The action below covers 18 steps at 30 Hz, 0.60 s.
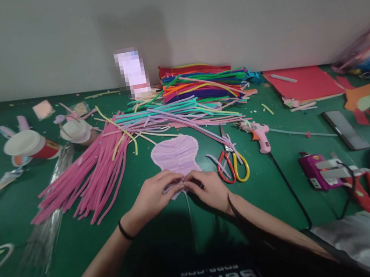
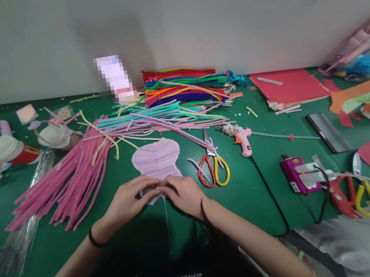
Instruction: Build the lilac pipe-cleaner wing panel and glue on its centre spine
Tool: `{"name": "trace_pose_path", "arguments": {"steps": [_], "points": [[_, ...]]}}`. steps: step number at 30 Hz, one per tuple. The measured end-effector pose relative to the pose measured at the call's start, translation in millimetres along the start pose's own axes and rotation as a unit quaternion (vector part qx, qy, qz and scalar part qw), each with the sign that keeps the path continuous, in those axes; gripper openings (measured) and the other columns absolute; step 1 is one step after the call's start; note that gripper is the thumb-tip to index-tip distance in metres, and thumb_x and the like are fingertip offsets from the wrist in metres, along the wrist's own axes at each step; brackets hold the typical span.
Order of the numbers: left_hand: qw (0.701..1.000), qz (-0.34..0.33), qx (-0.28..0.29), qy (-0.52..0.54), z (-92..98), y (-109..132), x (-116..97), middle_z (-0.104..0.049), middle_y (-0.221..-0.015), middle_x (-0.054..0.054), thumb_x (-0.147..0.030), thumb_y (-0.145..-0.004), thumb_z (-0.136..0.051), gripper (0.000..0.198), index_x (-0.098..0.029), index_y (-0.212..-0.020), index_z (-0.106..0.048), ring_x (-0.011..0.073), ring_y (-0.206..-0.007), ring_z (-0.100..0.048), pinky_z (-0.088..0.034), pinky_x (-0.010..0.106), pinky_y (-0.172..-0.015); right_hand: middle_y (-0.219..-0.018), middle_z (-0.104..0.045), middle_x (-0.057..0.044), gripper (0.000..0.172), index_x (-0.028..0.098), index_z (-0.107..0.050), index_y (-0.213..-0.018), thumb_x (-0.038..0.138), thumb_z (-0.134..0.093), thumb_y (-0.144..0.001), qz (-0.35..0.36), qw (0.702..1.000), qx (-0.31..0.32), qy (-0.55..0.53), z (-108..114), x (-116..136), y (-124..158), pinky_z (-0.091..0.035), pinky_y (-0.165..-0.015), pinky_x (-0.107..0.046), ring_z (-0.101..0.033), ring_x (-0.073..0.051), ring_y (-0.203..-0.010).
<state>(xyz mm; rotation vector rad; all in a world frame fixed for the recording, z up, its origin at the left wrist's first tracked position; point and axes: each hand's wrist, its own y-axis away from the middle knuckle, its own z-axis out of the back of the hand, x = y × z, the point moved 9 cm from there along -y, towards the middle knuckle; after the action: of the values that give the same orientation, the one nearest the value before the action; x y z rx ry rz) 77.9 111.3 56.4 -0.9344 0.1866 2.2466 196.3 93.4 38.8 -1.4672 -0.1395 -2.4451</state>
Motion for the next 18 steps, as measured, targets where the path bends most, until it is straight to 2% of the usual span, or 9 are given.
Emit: {"name": "trace_pose_path", "arguments": {"steps": [3, 5, 10, 18], "points": [[0.999, -0.008, 0.023, -0.038, -2.5, 2, 1, -0.069, -0.094, 0.001, -0.031, -0.098, -0.047, 0.02, -0.021, -0.099, -0.065, 0.014, -0.088, -0.064, -0.048, 0.024, -0.079, -0.078, -0.068, 0.002, 0.012, 0.022, -0.065, -0.091, 0.026, -0.054, -0.094, 0.008, 1.0, 0.006, -0.009, -2, 2, -1, -0.045, -0.07, -0.022, -0.061, -0.011, -0.07], [0.996, -0.011, 0.018, -0.088, -2.7, 4, 1, -0.069, -0.092, 0.003, -0.03, -0.098, -0.045, 0.022, -0.02, -0.095, -0.064, 0.0159, -0.086, -0.065, -0.049, 0.027, -0.078, -0.078, -0.067, 0.002, 0.013, 0.022, -0.064, -0.09, 0.026, -0.053, -0.095, 0.01, 1.0, -0.009, -0.005, -1, 2, 0, -0.046, -0.071, -0.023, -0.061, -0.011, -0.07], [0.983, -0.04, -0.043, -0.173, -0.7, 18, -6, -0.065, -0.098, 0.01, -0.019, -0.094, -0.045, 0.016, -0.018, -0.091, -0.061, 0.0245, -0.105, -0.061, -0.048, 0.041, -0.095, -0.085, -0.068, -0.003, 0.011, 0.022, -0.063, -0.087, 0.025, -0.055, -0.093, 0.027, 0.994, -0.088, 0.061, 12, -1, 11, -0.047, -0.082, -0.033, -0.058, -0.019, -0.088], [0.983, 0.005, -0.065, -0.171, -0.7, 36, -3, -0.055, -0.11, 0.014, -0.01, -0.087, -0.046, 0.015, -0.017, -0.094, -0.057, 0.0299, -0.127, -0.047, -0.04, 0.049, -0.107, -0.086, -0.068, -0.006, 0.011, 0.022, -0.061, -0.086, 0.021, -0.052, -0.093, 0.033, 0.985, -0.14, 0.098, 18, -4, 25, -0.047, -0.083, -0.04, -0.055, -0.023, -0.089]]}}
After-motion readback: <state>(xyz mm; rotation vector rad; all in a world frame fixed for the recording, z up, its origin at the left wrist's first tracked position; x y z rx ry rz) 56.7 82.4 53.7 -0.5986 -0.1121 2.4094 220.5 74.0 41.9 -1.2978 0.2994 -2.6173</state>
